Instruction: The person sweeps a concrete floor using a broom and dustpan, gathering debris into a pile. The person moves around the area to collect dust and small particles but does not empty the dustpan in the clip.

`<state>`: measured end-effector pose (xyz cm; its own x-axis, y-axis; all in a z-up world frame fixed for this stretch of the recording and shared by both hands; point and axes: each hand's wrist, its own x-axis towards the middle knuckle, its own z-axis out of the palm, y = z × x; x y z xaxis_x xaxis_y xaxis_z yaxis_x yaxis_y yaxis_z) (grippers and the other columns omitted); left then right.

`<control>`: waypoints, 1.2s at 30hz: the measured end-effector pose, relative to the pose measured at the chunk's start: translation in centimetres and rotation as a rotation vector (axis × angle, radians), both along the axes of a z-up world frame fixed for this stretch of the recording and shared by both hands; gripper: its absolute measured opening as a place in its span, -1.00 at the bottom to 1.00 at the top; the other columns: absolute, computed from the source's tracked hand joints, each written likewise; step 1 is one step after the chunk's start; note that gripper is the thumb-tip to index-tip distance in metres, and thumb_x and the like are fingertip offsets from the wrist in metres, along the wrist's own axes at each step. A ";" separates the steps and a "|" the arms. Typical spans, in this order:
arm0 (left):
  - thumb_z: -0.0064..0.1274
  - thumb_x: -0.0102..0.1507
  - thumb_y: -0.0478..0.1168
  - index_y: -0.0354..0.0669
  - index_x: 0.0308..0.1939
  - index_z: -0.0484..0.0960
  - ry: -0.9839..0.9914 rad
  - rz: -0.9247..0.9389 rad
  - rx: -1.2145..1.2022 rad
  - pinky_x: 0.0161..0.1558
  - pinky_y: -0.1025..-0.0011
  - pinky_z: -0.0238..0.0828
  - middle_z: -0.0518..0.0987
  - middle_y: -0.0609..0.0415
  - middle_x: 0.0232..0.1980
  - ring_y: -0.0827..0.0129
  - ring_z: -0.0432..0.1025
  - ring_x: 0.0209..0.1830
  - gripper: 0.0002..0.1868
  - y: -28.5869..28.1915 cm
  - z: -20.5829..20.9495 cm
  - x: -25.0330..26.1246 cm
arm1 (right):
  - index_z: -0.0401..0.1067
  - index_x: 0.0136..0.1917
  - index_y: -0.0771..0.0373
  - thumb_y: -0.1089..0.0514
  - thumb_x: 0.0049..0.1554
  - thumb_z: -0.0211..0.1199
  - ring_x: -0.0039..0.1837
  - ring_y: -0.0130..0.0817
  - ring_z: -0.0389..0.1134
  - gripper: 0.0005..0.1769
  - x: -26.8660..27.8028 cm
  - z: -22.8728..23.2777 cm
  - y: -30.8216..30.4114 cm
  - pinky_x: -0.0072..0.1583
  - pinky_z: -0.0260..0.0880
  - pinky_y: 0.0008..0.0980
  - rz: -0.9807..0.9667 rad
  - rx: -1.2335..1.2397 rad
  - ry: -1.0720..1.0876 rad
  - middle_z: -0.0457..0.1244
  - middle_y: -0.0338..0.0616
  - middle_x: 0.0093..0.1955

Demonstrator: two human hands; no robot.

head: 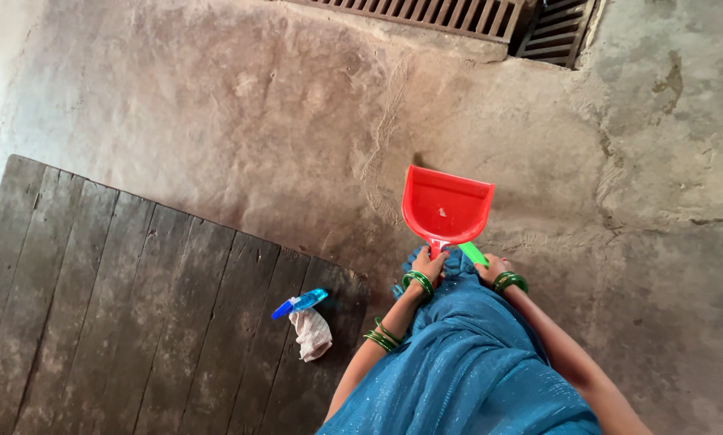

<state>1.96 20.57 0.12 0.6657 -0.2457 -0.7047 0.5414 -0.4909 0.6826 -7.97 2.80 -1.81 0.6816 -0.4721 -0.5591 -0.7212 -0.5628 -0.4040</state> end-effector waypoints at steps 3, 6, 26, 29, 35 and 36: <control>0.23 0.21 -0.09 -0.29 0.08 0.49 0.022 0.037 -0.063 -0.56 0.41 0.41 0.58 0.08 -0.46 0.42 0.45 -0.62 -0.53 -0.6 -0.2 -0.2 | 0.51 0.25 -0.06 -0.23 0.08 0.28 0.17 0.15 0.43 -0.50 -0.5 2.4 -0.6 0.21 0.42 0.05 -0.087 0.038 -0.079 0.42 0.10 0.08; 0.24 0.22 -0.08 -0.29 0.09 0.48 0.035 0.036 -0.101 -0.58 0.40 0.39 0.56 0.07 -0.47 0.43 0.43 -0.63 -0.52 -1.2 -0.3 -0.3 | 0.51 0.26 -0.05 -0.22 0.12 0.26 0.15 0.20 0.42 -0.51 -1.1 3.7 -1.4 0.18 0.42 0.09 -0.186 0.034 -0.079 0.41 0.15 0.06; 0.24 0.22 -0.09 -0.27 0.02 0.50 0.085 0.091 -0.001 -0.58 0.39 0.39 0.55 0.06 -0.47 0.42 0.42 -0.66 -0.57 -2.3 -0.3 0.0 | 0.52 0.17 0.29 -0.07 0.07 0.41 0.08 0.24 0.46 -0.50 2.4 -3.6 -6.9 0.13 0.47 0.12 -0.269 -0.011 0.032 0.40 0.33 0.03; 0.25 0.21 -0.07 -0.27 0.03 0.50 0.058 0.074 0.045 -0.57 0.40 0.42 0.57 0.08 -0.47 0.42 0.45 -0.65 -0.56 -3.4 -0.4 0.8 | 0.49 0.25 0.08 -0.11 0.08 0.36 0.12 0.30 0.42 -0.49 3.1 -5.2 -5.1 0.17 0.44 0.13 -0.090 0.007 -0.009 0.39 0.30 0.08; 0.24 0.22 -0.06 -0.30 0.02 0.50 0.047 0.059 0.001 -0.58 0.39 0.41 0.57 0.06 -0.47 0.40 0.46 -0.64 -0.55 -7.3 -0.4 2.1 | 0.36 0.39 -0.16 -0.22 0.13 0.22 0.22 0.22 0.40 -0.43 4.5 -0.9 -7.9 0.22 0.39 0.14 0.150 0.071 0.063 0.38 0.09 0.19; 0.24 0.21 -0.06 -0.28 0.02 0.49 0.047 0.055 0.003 -0.58 0.38 0.40 0.57 0.05 -0.47 0.40 0.46 -0.65 -0.55 -8.1 -0.4 2.5 | 0.32 0.43 -0.20 -0.23 0.14 0.20 0.22 0.20 0.40 -0.41 4.8 0.2 -8.8 0.22 0.38 0.14 0.180 0.060 0.096 0.37 0.07 0.20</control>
